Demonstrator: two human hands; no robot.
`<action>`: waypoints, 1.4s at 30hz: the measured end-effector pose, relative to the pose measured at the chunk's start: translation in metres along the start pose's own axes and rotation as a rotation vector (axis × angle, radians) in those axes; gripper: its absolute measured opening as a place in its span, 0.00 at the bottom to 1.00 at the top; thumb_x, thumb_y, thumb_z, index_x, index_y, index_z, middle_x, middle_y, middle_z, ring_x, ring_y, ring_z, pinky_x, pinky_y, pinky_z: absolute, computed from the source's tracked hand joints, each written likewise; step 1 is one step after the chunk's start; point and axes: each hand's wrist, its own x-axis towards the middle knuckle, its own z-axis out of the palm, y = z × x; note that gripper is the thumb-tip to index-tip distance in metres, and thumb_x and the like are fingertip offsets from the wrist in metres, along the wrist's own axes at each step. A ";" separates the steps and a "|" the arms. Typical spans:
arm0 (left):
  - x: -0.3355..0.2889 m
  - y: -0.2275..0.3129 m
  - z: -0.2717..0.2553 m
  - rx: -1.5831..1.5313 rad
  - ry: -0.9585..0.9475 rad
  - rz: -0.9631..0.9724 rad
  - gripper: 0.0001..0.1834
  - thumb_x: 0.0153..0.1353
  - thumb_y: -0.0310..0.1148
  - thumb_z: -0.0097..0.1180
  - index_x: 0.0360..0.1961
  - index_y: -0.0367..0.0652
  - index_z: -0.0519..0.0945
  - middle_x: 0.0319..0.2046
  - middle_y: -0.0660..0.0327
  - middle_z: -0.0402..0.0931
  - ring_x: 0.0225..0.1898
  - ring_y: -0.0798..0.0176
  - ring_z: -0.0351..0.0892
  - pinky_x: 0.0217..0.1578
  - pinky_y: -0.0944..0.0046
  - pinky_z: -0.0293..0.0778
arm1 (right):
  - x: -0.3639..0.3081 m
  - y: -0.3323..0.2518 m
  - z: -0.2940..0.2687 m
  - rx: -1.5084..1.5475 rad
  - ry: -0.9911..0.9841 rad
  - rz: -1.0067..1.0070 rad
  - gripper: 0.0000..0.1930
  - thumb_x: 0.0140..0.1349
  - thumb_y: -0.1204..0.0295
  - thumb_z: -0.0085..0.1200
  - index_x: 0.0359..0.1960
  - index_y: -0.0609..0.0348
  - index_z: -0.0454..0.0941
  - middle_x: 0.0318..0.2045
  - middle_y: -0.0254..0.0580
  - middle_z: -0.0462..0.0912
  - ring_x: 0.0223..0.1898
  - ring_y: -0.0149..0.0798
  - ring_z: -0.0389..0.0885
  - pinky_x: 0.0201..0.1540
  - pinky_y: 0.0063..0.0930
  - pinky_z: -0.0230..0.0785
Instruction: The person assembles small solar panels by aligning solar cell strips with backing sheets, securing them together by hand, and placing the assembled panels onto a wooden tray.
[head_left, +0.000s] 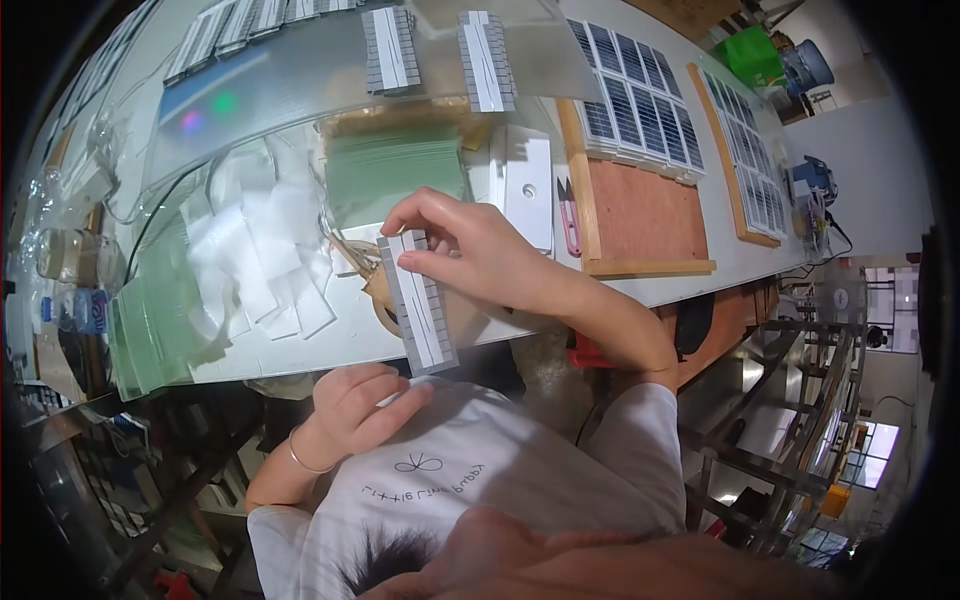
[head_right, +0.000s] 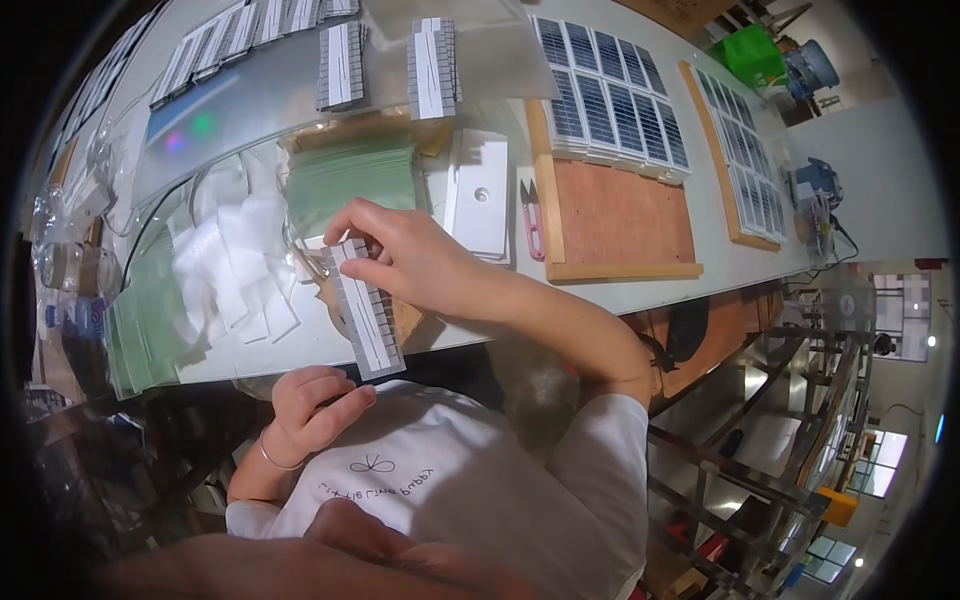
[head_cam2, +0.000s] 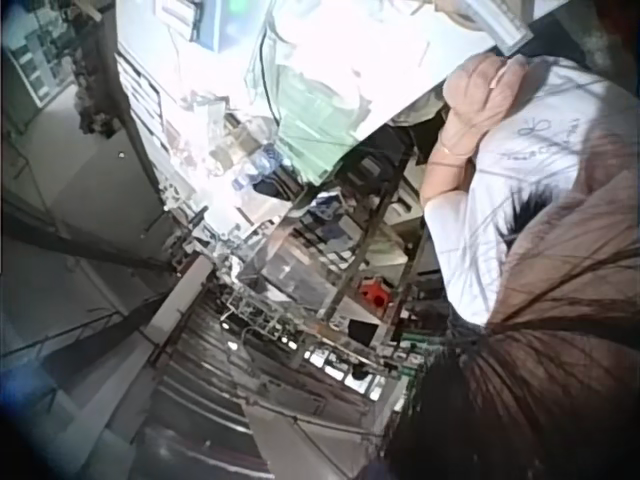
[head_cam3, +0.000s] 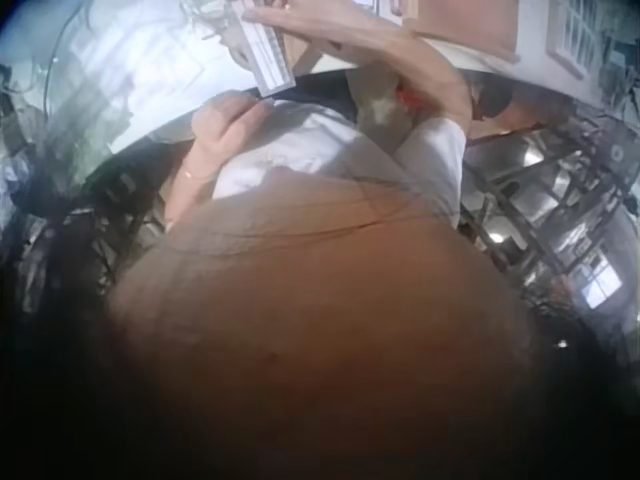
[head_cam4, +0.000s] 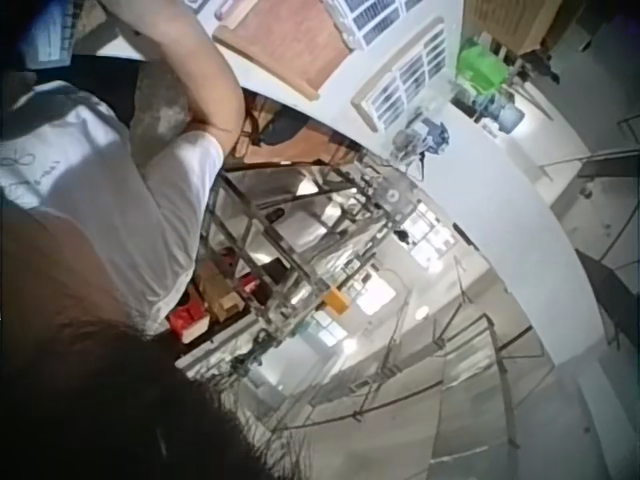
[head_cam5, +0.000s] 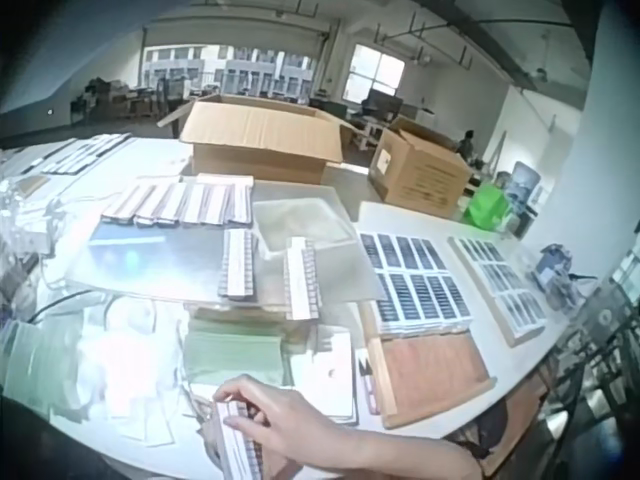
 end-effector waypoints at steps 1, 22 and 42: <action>-0.002 0.002 0.002 0.050 -0.008 -0.012 0.21 0.47 0.28 0.72 0.45 0.50 0.87 0.38 0.66 0.78 0.40 0.62 0.82 0.31 0.69 0.76 | 0.000 0.003 0.002 0.003 -0.002 -0.001 0.16 0.67 0.73 0.62 0.55 0.60 0.76 0.48 0.37 0.82 0.39 0.30 0.79 0.44 0.25 0.75; -0.004 -0.002 0.011 0.102 -0.080 -0.010 0.16 0.57 0.24 0.66 0.48 0.43 0.88 0.45 0.60 0.82 0.51 0.57 0.86 0.41 0.69 0.80 | -0.025 0.014 -0.016 -0.453 0.367 -0.248 0.15 0.62 0.72 0.66 0.50 0.60 0.83 0.46 0.48 0.79 0.50 0.50 0.79 0.52 0.41 0.74; 0.000 -0.001 0.013 0.088 -0.084 0.004 0.17 0.55 0.24 0.66 0.48 0.42 0.87 0.44 0.60 0.82 0.50 0.56 0.86 0.41 0.68 0.81 | -0.024 0.063 -0.073 -1.039 0.575 -0.055 0.20 0.65 0.71 0.60 0.58 0.63 0.77 0.54 0.51 0.79 0.57 0.55 0.78 0.59 0.41 0.71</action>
